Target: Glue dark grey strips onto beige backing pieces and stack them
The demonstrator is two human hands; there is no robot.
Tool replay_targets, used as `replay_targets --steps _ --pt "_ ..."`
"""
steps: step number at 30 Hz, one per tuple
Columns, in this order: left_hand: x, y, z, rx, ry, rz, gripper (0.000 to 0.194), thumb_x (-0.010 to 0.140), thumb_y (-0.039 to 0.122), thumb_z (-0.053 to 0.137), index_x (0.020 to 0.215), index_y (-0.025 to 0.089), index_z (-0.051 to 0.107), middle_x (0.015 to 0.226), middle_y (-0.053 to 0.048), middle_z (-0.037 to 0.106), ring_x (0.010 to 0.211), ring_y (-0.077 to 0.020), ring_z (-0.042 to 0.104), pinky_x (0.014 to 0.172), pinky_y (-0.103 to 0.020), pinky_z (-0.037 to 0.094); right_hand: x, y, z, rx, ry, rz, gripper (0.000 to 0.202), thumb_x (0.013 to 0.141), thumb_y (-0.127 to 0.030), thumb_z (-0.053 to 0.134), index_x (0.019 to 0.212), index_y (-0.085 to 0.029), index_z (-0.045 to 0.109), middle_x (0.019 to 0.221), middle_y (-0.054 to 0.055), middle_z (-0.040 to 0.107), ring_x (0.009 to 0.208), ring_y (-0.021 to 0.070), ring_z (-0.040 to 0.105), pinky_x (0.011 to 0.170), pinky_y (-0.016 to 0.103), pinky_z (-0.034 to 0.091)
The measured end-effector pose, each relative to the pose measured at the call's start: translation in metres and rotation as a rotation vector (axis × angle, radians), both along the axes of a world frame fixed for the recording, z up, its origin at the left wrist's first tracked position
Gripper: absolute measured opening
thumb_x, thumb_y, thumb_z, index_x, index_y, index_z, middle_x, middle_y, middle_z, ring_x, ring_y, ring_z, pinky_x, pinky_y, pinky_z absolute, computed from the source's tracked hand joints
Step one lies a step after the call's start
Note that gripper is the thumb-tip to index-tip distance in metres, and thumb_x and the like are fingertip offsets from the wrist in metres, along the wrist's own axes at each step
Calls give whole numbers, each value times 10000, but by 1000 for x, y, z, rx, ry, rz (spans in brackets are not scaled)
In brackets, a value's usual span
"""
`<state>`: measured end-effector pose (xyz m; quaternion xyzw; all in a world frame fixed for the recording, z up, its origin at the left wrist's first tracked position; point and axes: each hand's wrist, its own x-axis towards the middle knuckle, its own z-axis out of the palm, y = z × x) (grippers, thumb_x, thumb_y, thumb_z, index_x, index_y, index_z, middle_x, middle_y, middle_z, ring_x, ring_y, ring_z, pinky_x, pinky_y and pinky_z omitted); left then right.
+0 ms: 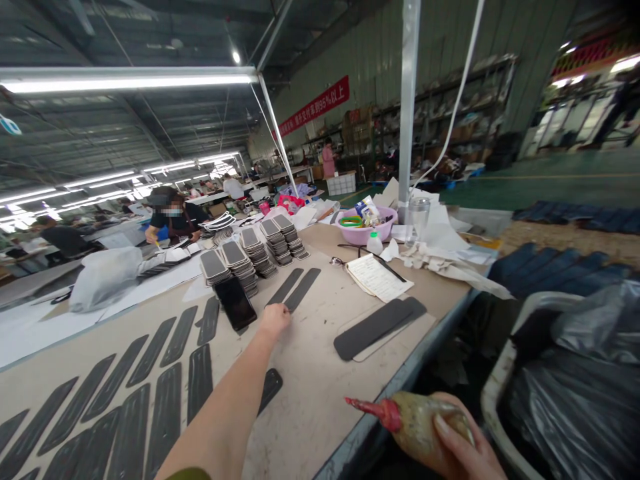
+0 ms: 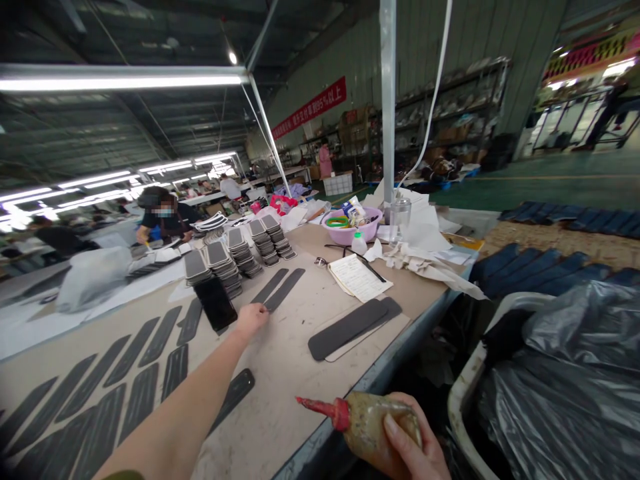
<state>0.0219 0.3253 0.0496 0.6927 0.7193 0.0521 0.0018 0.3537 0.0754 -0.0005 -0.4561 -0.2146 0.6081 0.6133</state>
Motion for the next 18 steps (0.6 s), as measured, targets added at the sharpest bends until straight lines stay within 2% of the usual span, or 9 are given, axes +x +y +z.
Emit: replay_targets --steps 3,6,9,11,13,15,18 --pt "7 -10 6 78 -54 46 259 804 268 462 849 127 674 843 -104 686 813 -194 625 723 -264 446 -3 -1 8 18 41 -23 406 612 -399 726 952 -241 569 896 47 661 776 226 630 662 311 531" --pt "32 -31 8 117 -126 -35 335 853 375 421 913 157 669 907 -71 681 828 -164 617 740 -246 448 -5 -2 14 17 103 -93 401 601 -375 745 948 -253 584 891 20 667 778 201 627 667 274 524" --pt "68 -59 3 101 -231 -314 265 820 408 509 887 221 684 890 -6 684 826 -125 609 770 -207 450 -7 -2 19 10 151 -128 405 587 -367 758 939 -256 593 872 12 674 778 196 625 658 259 521" --pt "89 -75 -3 119 -285 -531 219 807 372 545 872 218 686 903 -11 676 852 -130 600 818 -220 446 -8 -1 22 16 169 -129 395 588 -357 762 930 -254 596 860 6 670 765 187 625 648 250 519" --pt "103 -84 -7 144 -287 -644 188 806 323 552 850 193 680 915 -37 662 869 -149 591 840 -250 450 -9 -1 24 25 172 -126 391 585 -350 766 924 -248 599 849 2 665 747 178 623 636 243 518" --pt "107 -84 -11 160 -254 -615 161 804 274 546 836 175 669 925 -55 645 873 -158 586 831 -262 459 -10 -2 25 26 165 -126 393 581 -351 768 920 -244 600 843 3 663 744 177 622 632 241 517" --pt "103 -75 -14 213 -223 -479 141 805 221 520 800 161 648 879 -58 618 835 -155 579 797 -265 464 -10 -4 23 19 156 -126 395 583 -361 766 919 -244 594 861 8 667 762 186 623 644 252 521"
